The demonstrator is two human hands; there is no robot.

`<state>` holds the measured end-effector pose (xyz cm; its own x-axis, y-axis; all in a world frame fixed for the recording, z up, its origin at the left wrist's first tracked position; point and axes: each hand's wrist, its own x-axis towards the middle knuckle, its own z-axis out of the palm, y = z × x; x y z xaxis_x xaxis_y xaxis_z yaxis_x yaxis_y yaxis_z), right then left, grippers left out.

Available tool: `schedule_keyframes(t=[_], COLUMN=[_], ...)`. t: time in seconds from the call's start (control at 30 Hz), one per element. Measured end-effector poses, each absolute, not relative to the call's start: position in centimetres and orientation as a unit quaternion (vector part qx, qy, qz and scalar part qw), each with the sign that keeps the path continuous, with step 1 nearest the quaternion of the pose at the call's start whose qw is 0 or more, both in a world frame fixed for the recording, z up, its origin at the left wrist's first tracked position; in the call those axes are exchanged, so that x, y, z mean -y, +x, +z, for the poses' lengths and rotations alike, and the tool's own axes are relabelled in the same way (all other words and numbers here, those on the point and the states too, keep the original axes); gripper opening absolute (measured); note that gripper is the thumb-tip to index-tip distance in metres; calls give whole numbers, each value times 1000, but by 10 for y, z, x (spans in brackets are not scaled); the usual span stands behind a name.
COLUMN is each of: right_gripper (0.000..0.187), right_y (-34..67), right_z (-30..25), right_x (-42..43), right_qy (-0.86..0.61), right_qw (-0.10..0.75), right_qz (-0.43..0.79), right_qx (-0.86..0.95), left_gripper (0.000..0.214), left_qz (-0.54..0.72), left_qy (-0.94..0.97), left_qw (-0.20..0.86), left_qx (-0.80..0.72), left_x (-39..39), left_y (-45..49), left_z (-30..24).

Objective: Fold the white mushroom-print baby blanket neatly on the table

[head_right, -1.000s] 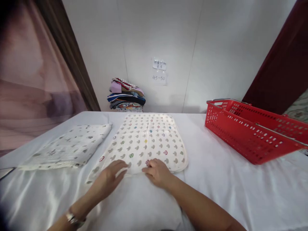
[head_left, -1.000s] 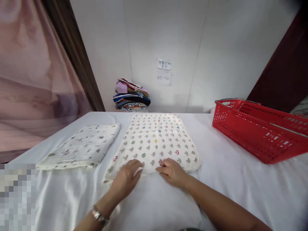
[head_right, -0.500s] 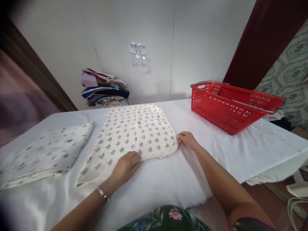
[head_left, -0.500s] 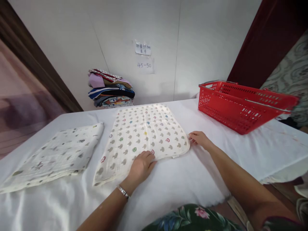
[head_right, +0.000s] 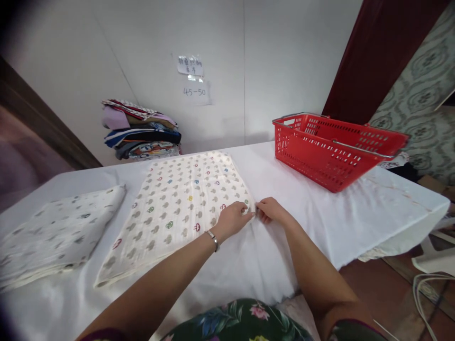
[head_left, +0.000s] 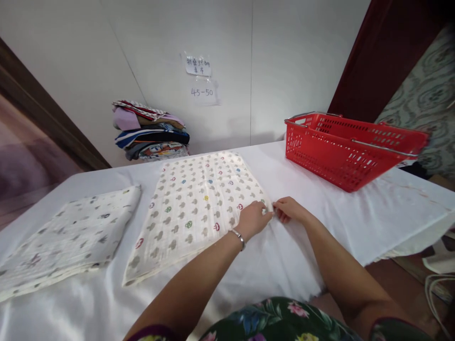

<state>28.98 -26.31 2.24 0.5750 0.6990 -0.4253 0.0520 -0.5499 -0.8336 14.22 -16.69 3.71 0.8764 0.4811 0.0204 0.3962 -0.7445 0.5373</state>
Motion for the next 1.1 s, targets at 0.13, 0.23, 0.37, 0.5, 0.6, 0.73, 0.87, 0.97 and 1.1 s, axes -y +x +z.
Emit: schedule_keyframes(t=[0.13, 0.23, 0.37, 0.5, 0.6, 0.73, 0.87, 0.97, 1.1], right_gripper=[22, 17, 12, 12, 15, 16, 12, 10, 8], right_y=[290, 294, 293, 286, 283, 283, 285, 287, 290], right_z=[19, 18, 19, 20, 21, 21, 22, 21, 20], right_x=[267, 268, 267, 266, 265, 264, 265, 266, 267], right_qy=[-747, -727, -711, -693, -689, -691, -684, -674, -671], right_qw=[438, 462, 492, 500, 492, 492, 498, 501, 501], right_qz=[435, 446, 447, 465, 476, 477, 486, 494, 496], right_qx=[247, 242, 227, 233, 237, 231, 220, 225, 229], left_gripper=[33, 28, 18, 18, 21, 22, 21, 22, 21], left_qz=[37, 34, 41, 33, 19, 23, 27, 27, 29], left_qy=[929, 931, 921, 912, 901, 885, 881, 879, 877], left_qw=[244, 230, 248, 277, 307, 339, 350, 356, 356], left_qx=[-277, -282, -296, -301, -306, -317, -317, -315, -321], left_x=[174, 175, 174, 173, 173, 169, 167, 165, 164], left_y=[162, 165, 164, 162, 162, 162, 163, 165, 166], left_z=[33, 30, 29, 32, 37, 40, 39, 36, 33])
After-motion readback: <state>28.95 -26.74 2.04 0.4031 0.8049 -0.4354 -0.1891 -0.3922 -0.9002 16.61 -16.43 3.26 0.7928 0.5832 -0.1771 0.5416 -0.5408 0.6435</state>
